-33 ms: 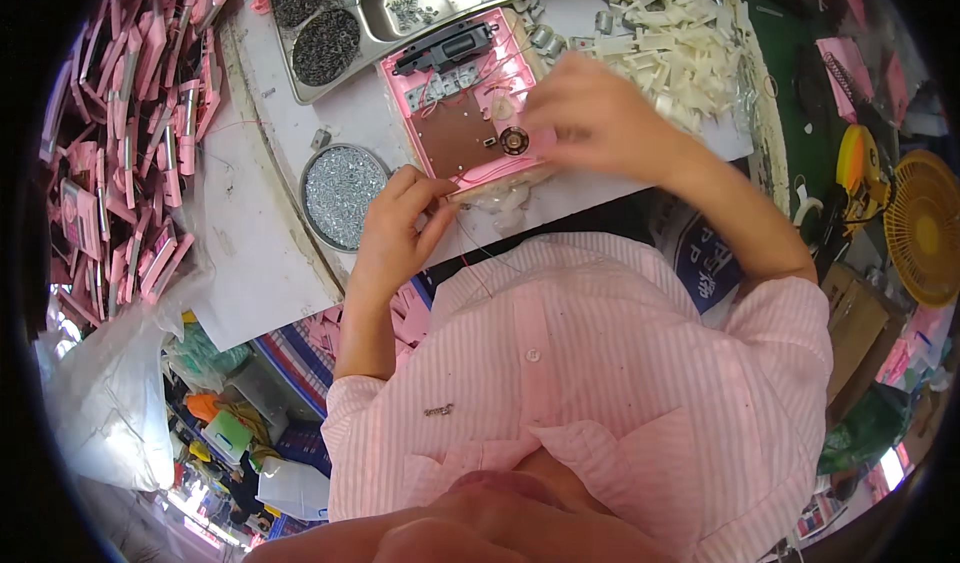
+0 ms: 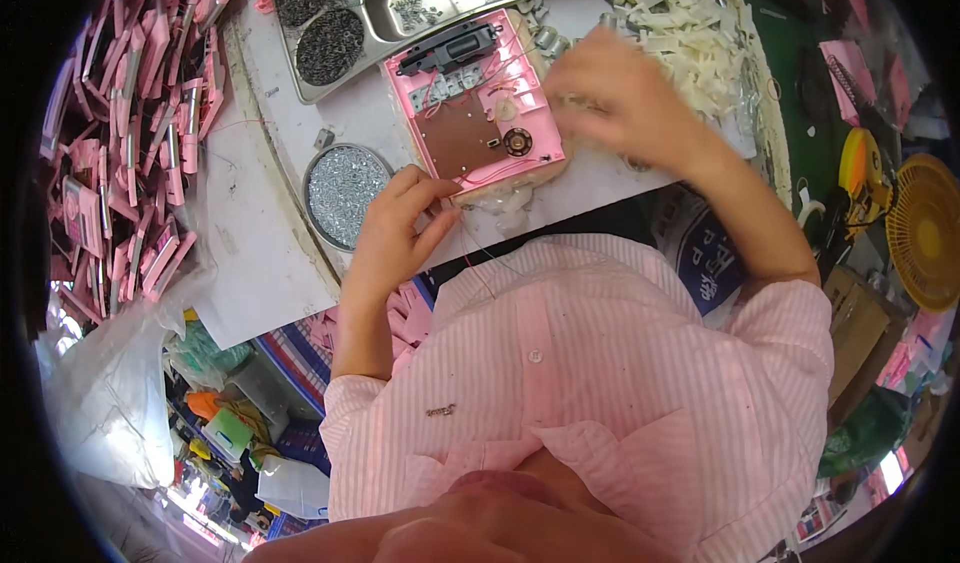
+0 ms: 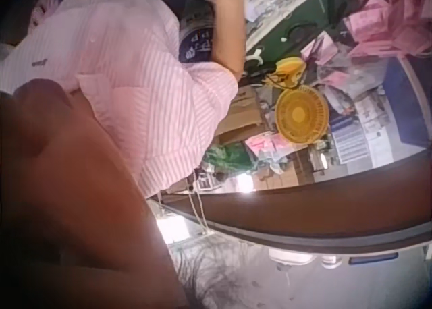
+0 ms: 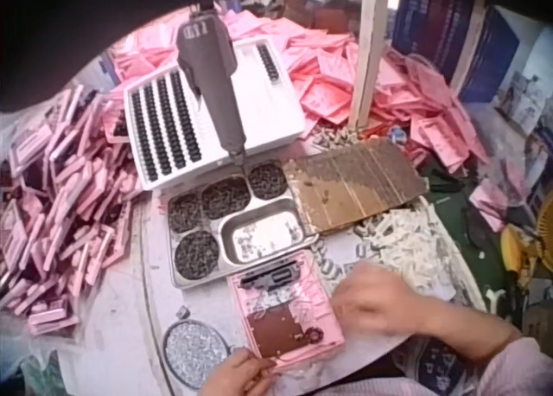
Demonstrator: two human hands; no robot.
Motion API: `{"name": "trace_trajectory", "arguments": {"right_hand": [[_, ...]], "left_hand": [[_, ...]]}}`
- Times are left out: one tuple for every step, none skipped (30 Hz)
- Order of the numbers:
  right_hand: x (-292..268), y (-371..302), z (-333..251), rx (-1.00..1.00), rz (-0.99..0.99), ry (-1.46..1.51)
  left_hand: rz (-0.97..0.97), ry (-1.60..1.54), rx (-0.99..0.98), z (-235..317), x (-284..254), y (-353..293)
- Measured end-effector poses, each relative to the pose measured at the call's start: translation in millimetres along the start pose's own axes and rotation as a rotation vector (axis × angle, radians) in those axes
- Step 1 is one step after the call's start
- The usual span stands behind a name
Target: Assembling a toy calculator by soldering wires to a circuit board and securing the plastic casing with screws using an electric screwdriver.
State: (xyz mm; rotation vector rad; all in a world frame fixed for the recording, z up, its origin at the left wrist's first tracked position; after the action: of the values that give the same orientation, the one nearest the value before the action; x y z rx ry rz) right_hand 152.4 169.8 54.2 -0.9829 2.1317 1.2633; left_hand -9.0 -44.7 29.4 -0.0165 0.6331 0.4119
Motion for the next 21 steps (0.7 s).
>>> {"name": "trace_trajectory", "arguments": {"right_hand": [[-16, 2, 19, 0.038, 0.035, -0.034], [-22, -2, 34, 0.043, 0.002, -0.163], [-23, -5, 48, 0.043, -0.034, -0.283], [-23, -5, 56, 0.042, -0.07, -0.401], [-24, -2, 57, 0.055, -0.08, -0.379], [-25, 3, 57, 0.064, -0.091, -0.358], [-24, 6, 56, 0.072, -0.104, -0.335], [-27, 6, 57, 0.121, -0.066, -0.271], [-30, 5, 59, 0.173, -0.025, -0.21], [-34, 3, 63, 0.229, 0.018, -0.151], [-37, 1, 66, 0.269, 0.064, -0.099], [-39, -6, 72, 0.366, 0.049, -0.043], [-41, -14, 78, 0.459, 0.035, 0.022], [-41, -20, 82, 0.549, 0.019, 0.09], [-44, -23, 81, 0.601, 0.025, 0.119], [-48, -24, 78, 0.65, 0.029, 0.151], [-50, -25, 75, 0.697, 0.031, 0.186], [-53, -28, 67, 0.687, 0.034, 0.229], [-52, -30, 58, 0.669, 0.031, 0.286], [-53, -34, 50, 0.663, 0.035, 0.324], [-51, -40, 42, 0.639, 0.035, 0.384]], "left_hand": [[-0.065, -0.032, -0.017, 5, -5, 7], [-0.072, -0.012, 0.008, 8, -13, 19], [-0.073, 0.012, 0.024, 5, -21, 37], [-0.074, 0.037, 0.039, 3, -27, 56], [0.033, 0.093, 0.1, 5, -34, 78], [0.142, 0.148, 0.162, 2, -38, 102], [0.221, 0.277, 0.274, -5, -38, 126], [0.295, 0.403, 0.387, -14, -34, 150], [0.305, 0.488, 0.459, -23, -26, 173], [0.311, 0.572, 0.535, -30, -15, 193], [0.263, 0.58, 0.516, -37, -5, 212], [0.213, 0.58, 0.498, -42, 7, 231], [0.164, 0.587, 0.478, -43, 13, 241], [0.164, 0.565, 0.493, -44, 13, 244], [0.158, 0.537, 0.512, -39, 13, 246], [0.153, 0.511, 0.529, -34, 12, 246], [0.226, 0.466, 0.487, -34, 1, 241], [0.294, 0.416, 0.452, -15, -17, 228], [0.366, 0.381, 0.408, -4, -39, 208], [0.458, 0.299, 0.222, -24, -52, 189], [0.471, 0.197, 0.101, -11, -61, 165]]}}
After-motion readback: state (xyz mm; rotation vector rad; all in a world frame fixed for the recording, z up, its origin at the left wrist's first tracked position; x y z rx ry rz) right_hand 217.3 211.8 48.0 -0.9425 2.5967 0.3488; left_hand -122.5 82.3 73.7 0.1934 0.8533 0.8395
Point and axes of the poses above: each hand's wrist, its own y-axis towards the middle knuckle, its own x-axis out of the palm, z = x × y, the point moved 5 cm from there along y, towards the middle knuckle, and after that the axes turned 15 degrees about z, right-handed, at the moved point
